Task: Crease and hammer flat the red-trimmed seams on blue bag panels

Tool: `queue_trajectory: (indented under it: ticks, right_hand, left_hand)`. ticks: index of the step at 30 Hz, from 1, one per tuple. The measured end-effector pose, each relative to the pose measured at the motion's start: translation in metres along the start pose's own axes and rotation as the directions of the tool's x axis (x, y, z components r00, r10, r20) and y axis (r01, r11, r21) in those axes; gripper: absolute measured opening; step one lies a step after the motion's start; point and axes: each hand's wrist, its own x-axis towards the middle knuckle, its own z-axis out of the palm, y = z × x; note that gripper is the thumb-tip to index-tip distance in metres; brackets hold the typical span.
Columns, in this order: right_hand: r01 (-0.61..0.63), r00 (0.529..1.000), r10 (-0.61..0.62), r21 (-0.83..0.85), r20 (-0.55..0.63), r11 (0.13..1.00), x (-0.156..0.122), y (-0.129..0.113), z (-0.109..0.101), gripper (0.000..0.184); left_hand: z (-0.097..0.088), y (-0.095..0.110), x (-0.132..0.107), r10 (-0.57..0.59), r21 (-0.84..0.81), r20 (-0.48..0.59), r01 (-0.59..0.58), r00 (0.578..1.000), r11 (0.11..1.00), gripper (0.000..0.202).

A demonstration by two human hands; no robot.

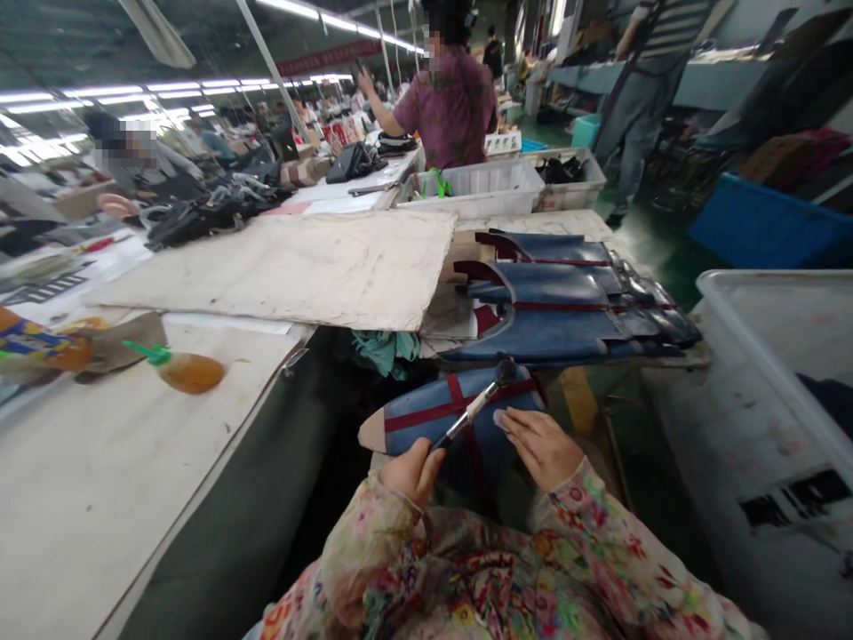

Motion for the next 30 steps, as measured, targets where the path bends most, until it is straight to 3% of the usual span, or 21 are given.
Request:
queue_trajectory:
  ticks: [3,8,13,18,24,30]
  right_hand:
    - [0.01,1.0,-0.01,-0.003,-0.003,1.0,0.0,0.0,0.0,0.03]
    - [0.032,0.999,-0.033,-0.017,-0.019,0.999,0.001,0.0,0.0,0.028]
    - [0.044,0.999,-0.044,-0.025,-0.009,0.999,0.0,0.001,-0.001,0.029]
    - [0.025,1.0,-0.026,-0.007,-0.005,1.0,-0.002,0.002,0.002,0.029]
    - [0.039,0.999,-0.039,0.011,0.005,0.999,-0.004,0.005,0.006,0.031]
    - [0.012,1.0,-0.012,-0.001,0.009,1.0,-0.007,0.004,0.006,0.031]
  left_hand:
    - [-0.002,0.001,0.001,0.039,-0.007,-0.056,-0.039,0.998,0.999,0.031]
    - [-0.002,0.006,0.006,-0.011,0.109,0.054,0.005,0.998,0.994,0.03]
    - [-0.005,-0.001,-0.003,0.074,-0.036,-0.043,-0.076,0.996,0.996,0.033]
    - [0.0,-0.016,-0.009,-0.026,0.015,0.006,0.026,1.0,1.0,0.031]
    - [-0.005,-0.017,-0.015,0.074,-0.063,-0.102,-0.08,0.992,0.995,0.037]
    - [0.001,-0.036,-0.011,-0.062,0.055,-0.001,0.062,0.998,0.997,0.034]
